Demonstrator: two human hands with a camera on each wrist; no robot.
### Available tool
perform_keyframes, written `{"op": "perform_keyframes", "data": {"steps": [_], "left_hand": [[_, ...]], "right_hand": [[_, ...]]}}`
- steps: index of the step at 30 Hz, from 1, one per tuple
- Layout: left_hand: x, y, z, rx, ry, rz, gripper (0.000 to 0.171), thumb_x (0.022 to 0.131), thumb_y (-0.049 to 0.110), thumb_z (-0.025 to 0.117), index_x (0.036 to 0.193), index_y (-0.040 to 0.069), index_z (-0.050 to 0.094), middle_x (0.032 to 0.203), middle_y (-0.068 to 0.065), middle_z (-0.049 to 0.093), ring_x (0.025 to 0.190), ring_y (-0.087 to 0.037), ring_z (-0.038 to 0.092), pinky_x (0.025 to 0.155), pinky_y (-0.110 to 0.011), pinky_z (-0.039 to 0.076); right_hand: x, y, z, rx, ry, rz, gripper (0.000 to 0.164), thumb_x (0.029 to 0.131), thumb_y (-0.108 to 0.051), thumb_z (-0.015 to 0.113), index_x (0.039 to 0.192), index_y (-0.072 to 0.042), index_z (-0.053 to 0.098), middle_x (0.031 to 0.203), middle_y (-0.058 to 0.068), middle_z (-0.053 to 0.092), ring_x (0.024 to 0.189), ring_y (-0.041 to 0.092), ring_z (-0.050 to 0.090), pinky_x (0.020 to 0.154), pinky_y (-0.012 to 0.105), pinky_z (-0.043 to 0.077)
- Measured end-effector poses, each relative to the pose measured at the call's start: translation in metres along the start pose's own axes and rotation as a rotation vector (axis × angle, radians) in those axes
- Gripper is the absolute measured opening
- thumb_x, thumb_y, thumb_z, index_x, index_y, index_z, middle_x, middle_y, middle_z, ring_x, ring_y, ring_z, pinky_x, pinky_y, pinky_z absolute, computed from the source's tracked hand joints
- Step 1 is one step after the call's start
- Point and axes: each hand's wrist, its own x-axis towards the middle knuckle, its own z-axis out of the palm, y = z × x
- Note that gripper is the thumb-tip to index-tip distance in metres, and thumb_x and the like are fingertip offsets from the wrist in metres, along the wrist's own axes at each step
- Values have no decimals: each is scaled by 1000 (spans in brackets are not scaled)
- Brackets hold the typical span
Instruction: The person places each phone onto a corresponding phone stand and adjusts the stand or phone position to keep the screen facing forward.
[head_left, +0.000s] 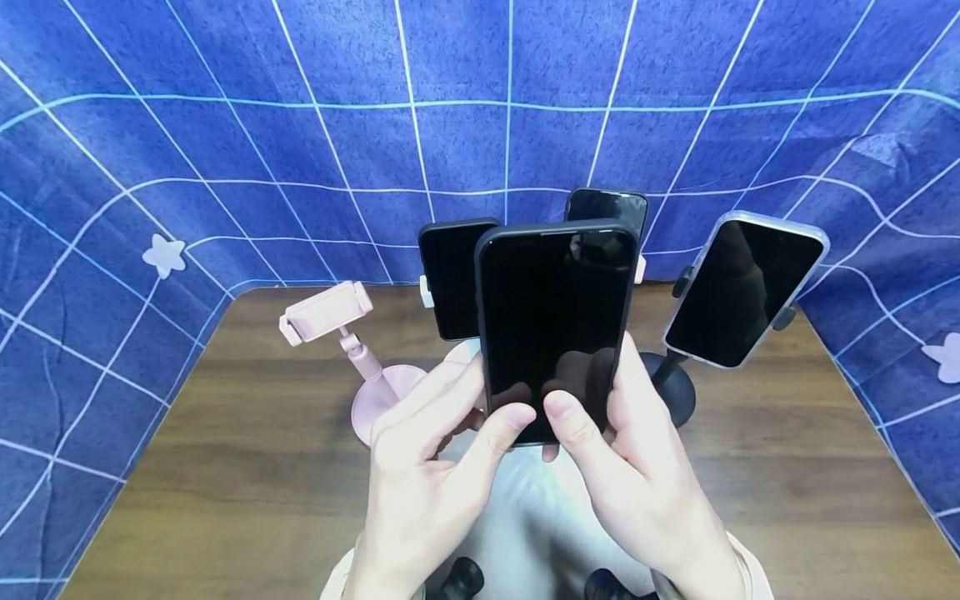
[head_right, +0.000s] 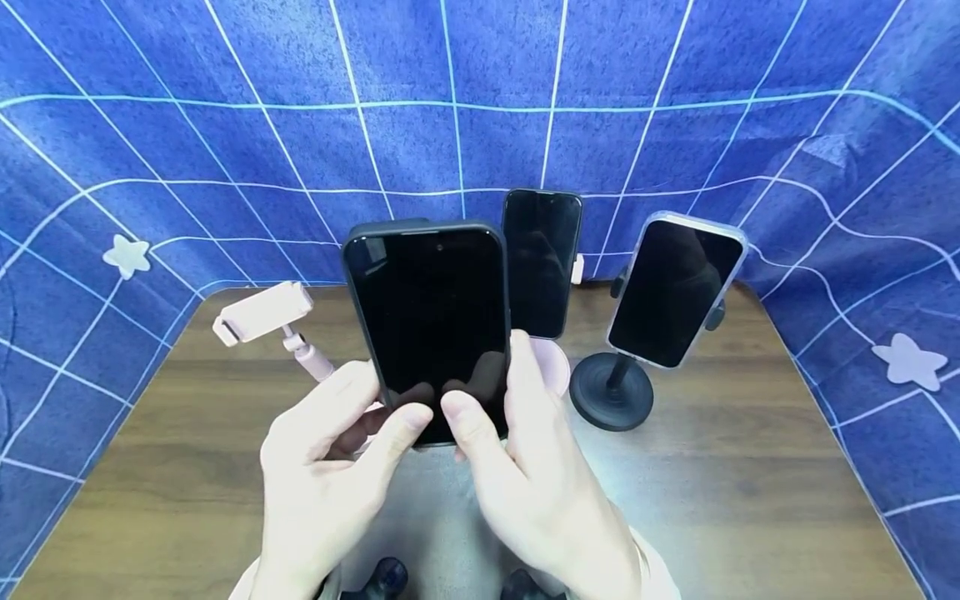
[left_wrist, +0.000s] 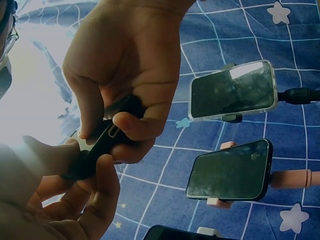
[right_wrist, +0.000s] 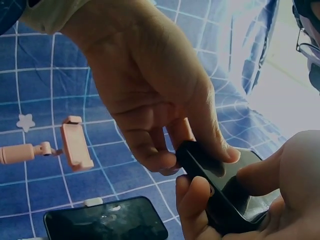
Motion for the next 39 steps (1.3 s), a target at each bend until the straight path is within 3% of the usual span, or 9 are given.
{"op": "perform_keyframes", "data": {"steps": [5, 10, 13, 19, 23, 31, 39], "left_hand": [[5, 3, 2, 34, 7, 72, 29, 90, 1, 76, 119, 3, 73, 100, -6, 70, 80, -10, 60, 68, -18, 55], [7, 4, 6, 70, 14, 121, 25, 90, 2, 76, 115, 3, 73, 95, -4, 68, 80, -11, 60, 68, -17, 53], [7, 6, 6, 64, 10, 101, 25, 90, 2, 77, 114, 4, 73, 95, -3, 69, 81, -11, 60, 68, -18, 53], [-1, 6, 6, -21, 9, -11, 38, 87, -4, 78, 123, 1, 68, 90, -5, 70, 80, -10, 65, 67, -21, 58], [-3, 7, 5, 2, 10, -37, 47, 86, -4, 79, 131, 2, 66, 92, -5, 71, 78, -9, 66, 68, -21, 59], [-3, 8, 1, 142, 43, 73, 47, 89, 3, 79, 134, 6, 66, 96, -1, 73, 72, -6, 61, 70, -20, 56], [-9, -4, 2, 103, 70, 179, 43, 87, 2, 80, 129, 7, 69, 102, -2, 71, 73, -7, 60, 70, -21, 55]], "right_hand": [[-3, 7, -5, -8, 6, -7, 42, 103, 2, 52, 142, -9, 41, 95, 5, 63, 79, 21, 64, 61, 36, 58], [-8, 39, -15, 92, -23, -81, 49, 103, 0, 54, 149, -4, 36, 100, 14, 65, 81, 27, 64, 60, 38, 55], [-10, 42, -18, 101, -29, -76, 52, 103, -2, 54, 151, -4, 34, 102, 15, 64, 84, 28, 64, 59, 39, 56], [-7, 9, -7, -18, 13, -32, 45, 103, 4, 52, 144, -8, 40, 96, 7, 64, 80, 22, 63, 60, 36, 57], [-5, -2, 0, -102, 32, -41, 40, 101, 7, 53, 137, -5, 42, 91, 1, 63, 75, 16, 62, 58, 32, 56], [-3, -4, 3, -95, 21, -84, 27, 101, 4, 54, 126, -2, 44, 88, 1, 60, 71, 15, 61, 58, 32, 56], [-1, -3, 2, -22, -8, -96, 26, 101, 7, 52, 126, 1, 44, 92, 5, 57, 77, 18, 60, 57, 33, 54]]}}
